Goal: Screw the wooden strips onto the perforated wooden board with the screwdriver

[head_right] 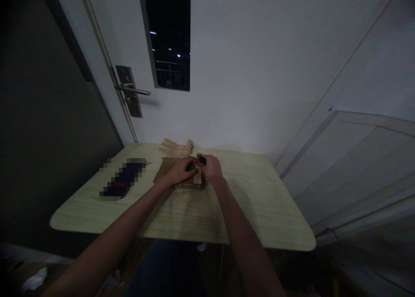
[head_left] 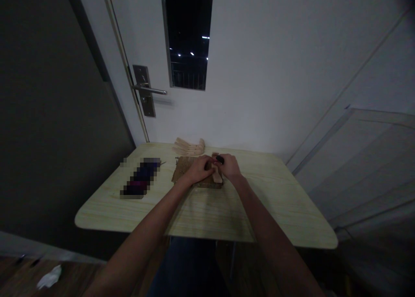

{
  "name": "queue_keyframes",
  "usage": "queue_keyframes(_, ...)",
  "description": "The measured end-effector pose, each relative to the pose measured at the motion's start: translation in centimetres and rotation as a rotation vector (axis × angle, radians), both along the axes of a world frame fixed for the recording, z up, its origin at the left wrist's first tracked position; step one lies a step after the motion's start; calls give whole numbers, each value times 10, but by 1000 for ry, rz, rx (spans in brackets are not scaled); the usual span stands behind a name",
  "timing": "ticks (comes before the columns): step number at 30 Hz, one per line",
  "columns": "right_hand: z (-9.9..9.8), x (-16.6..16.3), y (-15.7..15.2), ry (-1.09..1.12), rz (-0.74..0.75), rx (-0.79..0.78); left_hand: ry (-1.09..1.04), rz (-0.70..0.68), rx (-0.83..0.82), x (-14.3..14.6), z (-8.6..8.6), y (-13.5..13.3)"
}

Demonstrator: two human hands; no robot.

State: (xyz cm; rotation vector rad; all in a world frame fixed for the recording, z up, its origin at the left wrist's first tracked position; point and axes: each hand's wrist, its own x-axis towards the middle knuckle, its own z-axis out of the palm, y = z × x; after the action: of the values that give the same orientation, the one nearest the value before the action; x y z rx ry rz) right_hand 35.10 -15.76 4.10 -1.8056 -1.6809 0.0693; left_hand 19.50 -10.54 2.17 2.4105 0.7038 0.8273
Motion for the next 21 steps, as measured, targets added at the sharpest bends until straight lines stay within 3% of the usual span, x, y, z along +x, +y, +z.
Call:
queue_keyframes(10, 1, 1, -5, -6, 25, -17, -2, 6, -2, 1, -1, 3)
queue_keyframes(15, 9, 5, -9, 151, 88, 114, -10, 26, 10, 1, -4, 5)
queue_keyframes(19, 28, 8, -13, 377, 5, 274, -30, 8, 14, 1, -7, 6)
queue_keyframes(21, 38, 8, -12, 376, -64, 356, -42, 13, 12, 0, -8, 6)
